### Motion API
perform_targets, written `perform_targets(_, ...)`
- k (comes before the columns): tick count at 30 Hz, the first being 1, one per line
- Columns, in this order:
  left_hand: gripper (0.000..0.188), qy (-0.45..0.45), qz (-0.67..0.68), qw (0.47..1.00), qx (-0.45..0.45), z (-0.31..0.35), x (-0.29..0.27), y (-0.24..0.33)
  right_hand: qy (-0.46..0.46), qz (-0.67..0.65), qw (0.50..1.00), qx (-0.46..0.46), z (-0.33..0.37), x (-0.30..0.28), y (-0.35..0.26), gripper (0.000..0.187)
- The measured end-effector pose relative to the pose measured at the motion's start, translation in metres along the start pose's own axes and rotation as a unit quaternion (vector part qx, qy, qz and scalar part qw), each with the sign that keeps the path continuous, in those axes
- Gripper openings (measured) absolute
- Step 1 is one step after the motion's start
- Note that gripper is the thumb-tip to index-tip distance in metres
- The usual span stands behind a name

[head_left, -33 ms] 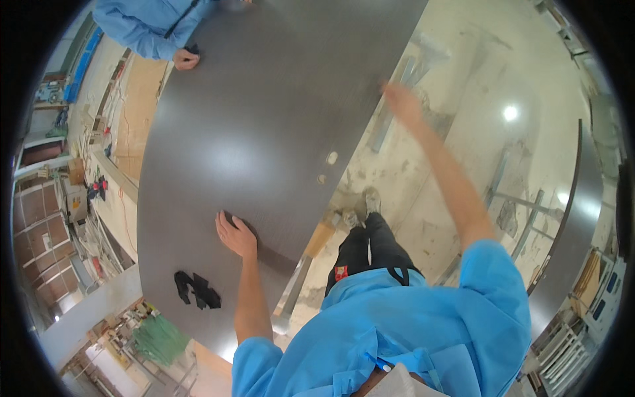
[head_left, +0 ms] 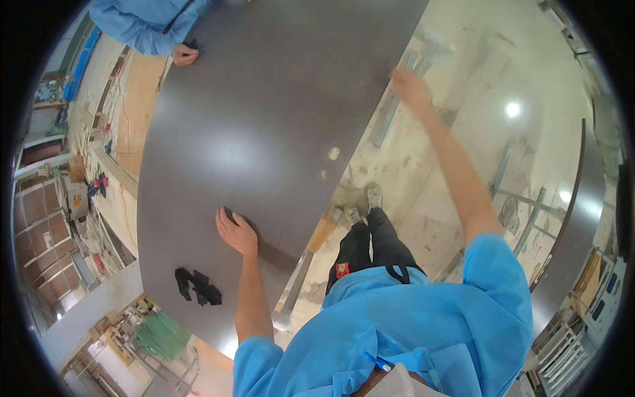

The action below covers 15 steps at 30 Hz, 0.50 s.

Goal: The person scrapes a large grey sheet with a small metal tool, moving along the edges and surface. They pause to wipe the sheet with a black cloth and continue scraping. Another person stands nearby and briefly marks the sheet.

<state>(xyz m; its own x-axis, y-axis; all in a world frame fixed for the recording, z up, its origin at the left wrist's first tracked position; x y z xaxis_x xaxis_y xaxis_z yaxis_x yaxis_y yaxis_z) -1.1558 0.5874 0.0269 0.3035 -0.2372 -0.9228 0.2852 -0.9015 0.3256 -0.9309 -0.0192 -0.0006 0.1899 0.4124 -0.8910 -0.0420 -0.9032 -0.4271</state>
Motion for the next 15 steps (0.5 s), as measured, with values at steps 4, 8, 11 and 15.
perform_targets(4,0.052,-0.017,0.001,0.999,-0.027,-0.003,-0.001,0.001,0.062,0.072,0.994,0.045,-0.059,-0.008,0.040,0.036)
perform_targets(8,0.052,-0.010,-0.003,1.000,-0.017,-0.003,-0.002,0.002,0.087,0.035,0.995,-0.023,-0.050,0.002,0.030,0.035)
perform_targets(11,0.051,-0.004,-0.009,1.000,-0.002,-0.002,0.001,-0.001,0.056,0.027,0.998,-0.013,-0.016,0.007,0.010,0.034)
perform_targets(15,0.052,0.008,-0.010,1.000,0.011,-0.002,0.006,-0.007,0.041,0.036,0.998,-0.025,0.061,0.021,-0.047,0.034)
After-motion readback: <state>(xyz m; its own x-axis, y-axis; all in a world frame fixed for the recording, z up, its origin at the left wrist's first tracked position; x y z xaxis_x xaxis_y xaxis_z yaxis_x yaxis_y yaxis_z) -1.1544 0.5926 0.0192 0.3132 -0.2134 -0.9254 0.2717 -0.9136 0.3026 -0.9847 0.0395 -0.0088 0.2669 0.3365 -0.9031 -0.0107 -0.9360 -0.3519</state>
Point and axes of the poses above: each hand's wrist, its own z-axis away from the middle knuckle, its own x-axis out of the palm, y = z × x, the point moved 3 cm from there along -z, towards the middle knuckle, and after that the axes turned 7 degrees about z, right-handed, at the moved point
